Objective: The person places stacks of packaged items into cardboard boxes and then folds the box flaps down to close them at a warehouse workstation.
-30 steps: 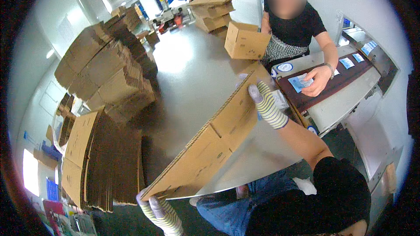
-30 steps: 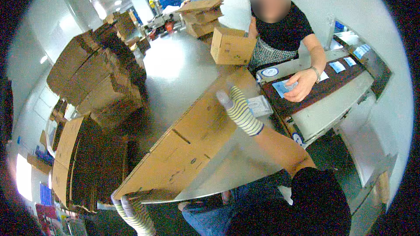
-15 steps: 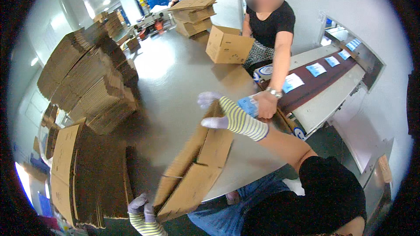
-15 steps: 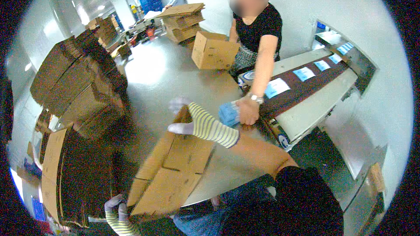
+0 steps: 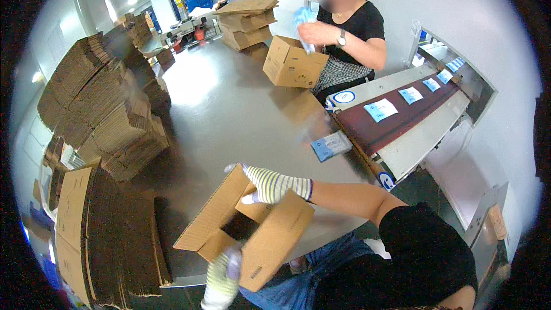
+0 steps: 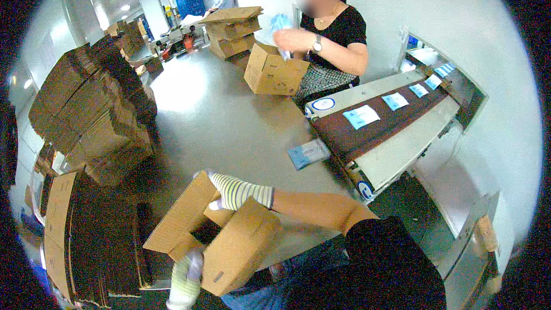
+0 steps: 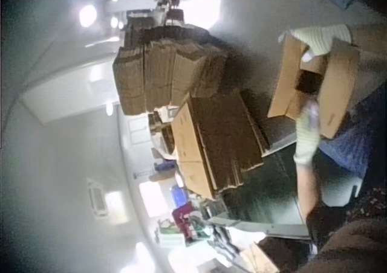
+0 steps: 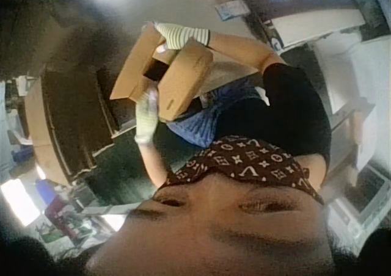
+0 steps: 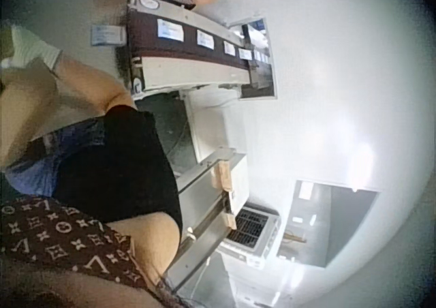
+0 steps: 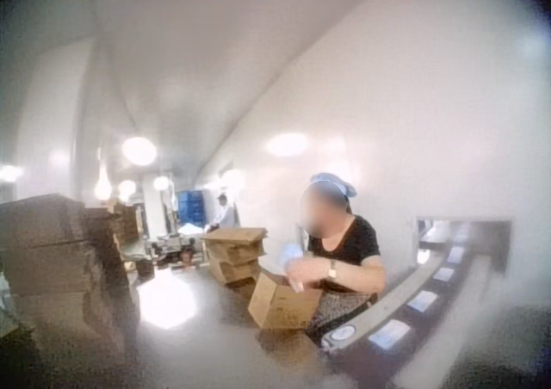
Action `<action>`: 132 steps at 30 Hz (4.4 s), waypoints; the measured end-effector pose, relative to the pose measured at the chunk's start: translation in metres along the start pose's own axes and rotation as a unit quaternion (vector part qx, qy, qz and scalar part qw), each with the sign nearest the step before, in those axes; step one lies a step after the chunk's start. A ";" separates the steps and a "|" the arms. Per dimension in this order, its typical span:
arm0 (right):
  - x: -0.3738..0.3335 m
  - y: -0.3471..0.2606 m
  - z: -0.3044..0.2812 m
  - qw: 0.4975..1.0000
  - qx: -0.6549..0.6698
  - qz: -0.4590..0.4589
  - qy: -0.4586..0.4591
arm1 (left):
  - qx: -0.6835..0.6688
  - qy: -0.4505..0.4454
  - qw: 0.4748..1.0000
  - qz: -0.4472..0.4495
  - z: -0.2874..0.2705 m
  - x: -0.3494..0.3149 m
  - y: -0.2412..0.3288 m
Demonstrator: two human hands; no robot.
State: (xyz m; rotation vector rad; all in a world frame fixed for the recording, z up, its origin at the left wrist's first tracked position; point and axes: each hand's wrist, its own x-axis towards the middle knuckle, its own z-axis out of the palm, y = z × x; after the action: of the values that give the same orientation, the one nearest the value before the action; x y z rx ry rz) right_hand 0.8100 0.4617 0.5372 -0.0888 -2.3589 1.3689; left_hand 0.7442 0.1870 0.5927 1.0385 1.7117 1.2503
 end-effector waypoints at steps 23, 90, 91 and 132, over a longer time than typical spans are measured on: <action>-0.051 -0.076 -0.007 0.984 0.168 0.039 0.043 | -0.221 0.443 0.840 0.224 0.009 -0.014 -0.058; 0.011 0.000 0.080 0.950 -0.057 -0.272 0.139 | 0.522 0.418 0.659 0.343 -0.016 -0.019 -0.076; 0.011 0.000 0.079 0.949 -0.060 -0.279 0.132 | 0.570 0.403 0.632 0.337 -0.017 -0.021 -0.064; -0.010 -0.007 0.076 0.952 -0.056 -0.223 0.203 | 0.596 0.315 0.718 0.170 0.002 -0.036 -0.063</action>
State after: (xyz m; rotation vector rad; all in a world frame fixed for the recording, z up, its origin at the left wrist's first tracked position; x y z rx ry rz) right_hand 0.7909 0.3933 0.5071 0.1152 -1.9520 0.9007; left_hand 0.7493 0.1424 0.5357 1.8234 3.1430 0.5525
